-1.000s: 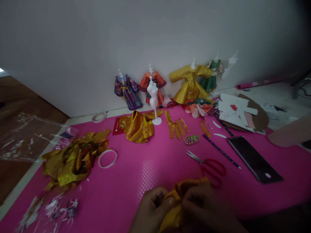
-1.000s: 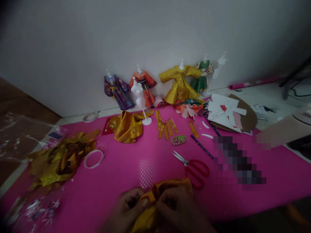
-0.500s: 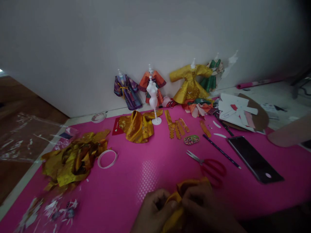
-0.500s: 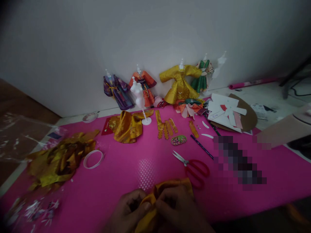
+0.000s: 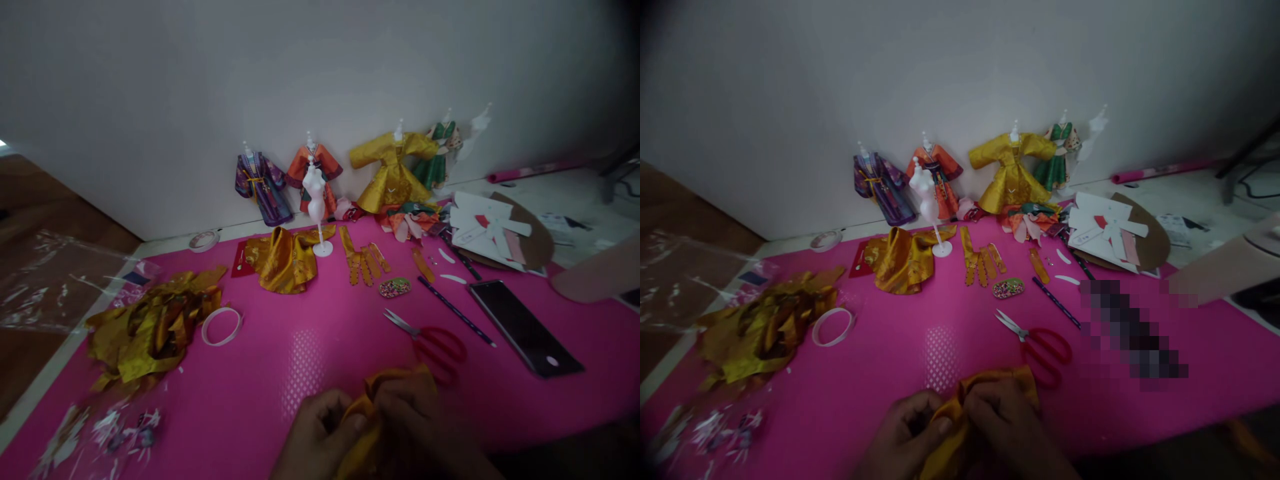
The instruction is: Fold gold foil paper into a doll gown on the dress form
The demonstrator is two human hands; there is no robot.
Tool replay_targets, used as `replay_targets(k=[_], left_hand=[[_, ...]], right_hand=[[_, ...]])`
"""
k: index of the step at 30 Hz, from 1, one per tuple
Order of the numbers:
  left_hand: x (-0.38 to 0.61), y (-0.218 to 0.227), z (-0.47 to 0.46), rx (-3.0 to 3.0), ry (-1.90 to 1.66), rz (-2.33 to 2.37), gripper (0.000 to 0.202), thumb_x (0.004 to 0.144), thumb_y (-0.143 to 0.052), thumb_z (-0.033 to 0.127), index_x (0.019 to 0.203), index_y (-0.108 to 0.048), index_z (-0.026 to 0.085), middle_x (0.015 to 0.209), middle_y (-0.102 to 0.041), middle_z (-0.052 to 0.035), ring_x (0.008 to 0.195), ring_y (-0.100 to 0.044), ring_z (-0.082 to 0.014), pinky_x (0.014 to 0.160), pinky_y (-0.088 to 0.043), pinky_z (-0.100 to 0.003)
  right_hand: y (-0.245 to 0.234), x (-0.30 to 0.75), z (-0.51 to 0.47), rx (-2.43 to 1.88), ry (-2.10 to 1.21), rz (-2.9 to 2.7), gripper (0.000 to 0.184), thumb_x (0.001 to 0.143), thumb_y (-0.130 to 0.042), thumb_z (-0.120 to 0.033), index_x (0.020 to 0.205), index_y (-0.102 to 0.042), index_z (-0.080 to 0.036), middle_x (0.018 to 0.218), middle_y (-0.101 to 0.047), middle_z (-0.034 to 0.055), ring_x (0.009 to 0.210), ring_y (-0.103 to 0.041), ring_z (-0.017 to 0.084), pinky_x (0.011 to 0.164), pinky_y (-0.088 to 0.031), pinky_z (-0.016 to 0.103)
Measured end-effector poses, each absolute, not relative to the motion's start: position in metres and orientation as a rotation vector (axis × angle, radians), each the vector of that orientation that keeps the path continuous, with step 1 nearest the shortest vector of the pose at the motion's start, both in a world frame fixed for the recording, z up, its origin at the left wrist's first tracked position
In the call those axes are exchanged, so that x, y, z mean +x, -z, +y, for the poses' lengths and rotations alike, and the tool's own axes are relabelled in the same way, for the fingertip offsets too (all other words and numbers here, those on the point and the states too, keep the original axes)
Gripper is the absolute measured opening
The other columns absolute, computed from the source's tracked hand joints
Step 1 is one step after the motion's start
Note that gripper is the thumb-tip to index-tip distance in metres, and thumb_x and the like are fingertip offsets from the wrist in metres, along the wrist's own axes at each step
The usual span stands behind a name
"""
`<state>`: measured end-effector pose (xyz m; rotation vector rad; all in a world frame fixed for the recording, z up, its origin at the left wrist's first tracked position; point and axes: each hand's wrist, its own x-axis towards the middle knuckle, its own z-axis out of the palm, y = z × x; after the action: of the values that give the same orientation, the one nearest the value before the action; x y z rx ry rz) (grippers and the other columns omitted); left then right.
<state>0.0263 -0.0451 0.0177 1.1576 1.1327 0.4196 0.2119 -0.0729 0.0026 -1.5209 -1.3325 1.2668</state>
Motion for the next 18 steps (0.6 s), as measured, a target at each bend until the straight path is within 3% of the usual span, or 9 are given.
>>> replay_targets(k=[5,8,12,18], left_hand=[[0.029,-0.02,-0.044,1.177,-0.406,1.165,0.047,0.076,-0.062,0.063,0.068,-0.051,0.019,0.066,-0.041,0.0038,0.065,-0.039,-0.0137,0.06,-0.031,-0.028],[0.028,-0.016,-0.045,1.121,-0.433,1.162,0.048,0.075,-0.065,0.064,0.068,-0.05,0.018,0.065,-0.041,0.0048,0.063,-0.039,-0.0124,0.058,-0.031,-0.027],[0.025,-0.006,-0.048,1.007,-0.528,1.151,0.044,0.076,-0.068,0.059,0.069,-0.053,0.018,0.061,-0.045,0.0053,0.057,-0.041,-0.0105,0.054,-0.032,-0.025],[0.022,0.001,-0.05,0.914,-0.561,1.13,0.035,0.081,-0.069,0.051,0.077,-0.061,0.018,0.068,-0.061,-0.0005,0.061,-0.056,-0.0135,0.057,-0.041,-0.026]], right_hand=[[-0.001,0.204,-0.058,-1.445,-1.298,-1.506,0.03,0.081,-0.05,-0.023,0.052,-0.04,-0.021,0.057,-0.047,-0.0025,0.058,-0.048,0.013,0.054,-0.038,0.022],[0.002,0.205,-0.055,-1.383,-1.33,-1.497,0.031,0.081,-0.049,-0.026,0.052,-0.038,-0.021,0.055,-0.043,-0.0033,0.055,-0.044,0.012,0.05,-0.035,0.022],[0.004,0.212,-0.058,-1.305,-1.375,-1.467,0.037,0.086,-0.05,-0.032,0.051,-0.045,-0.02,0.059,-0.05,-0.0016,0.057,-0.048,0.014,0.051,-0.036,0.023],[0.005,0.209,-0.06,-1.35,-1.297,-1.498,0.031,0.08,-0.055,-0.021,0.048,-0.056,-0.02,0.057,-0.055,-0.0012,0.061,-0.053,0.015,0.057,-0.041,0.025]])
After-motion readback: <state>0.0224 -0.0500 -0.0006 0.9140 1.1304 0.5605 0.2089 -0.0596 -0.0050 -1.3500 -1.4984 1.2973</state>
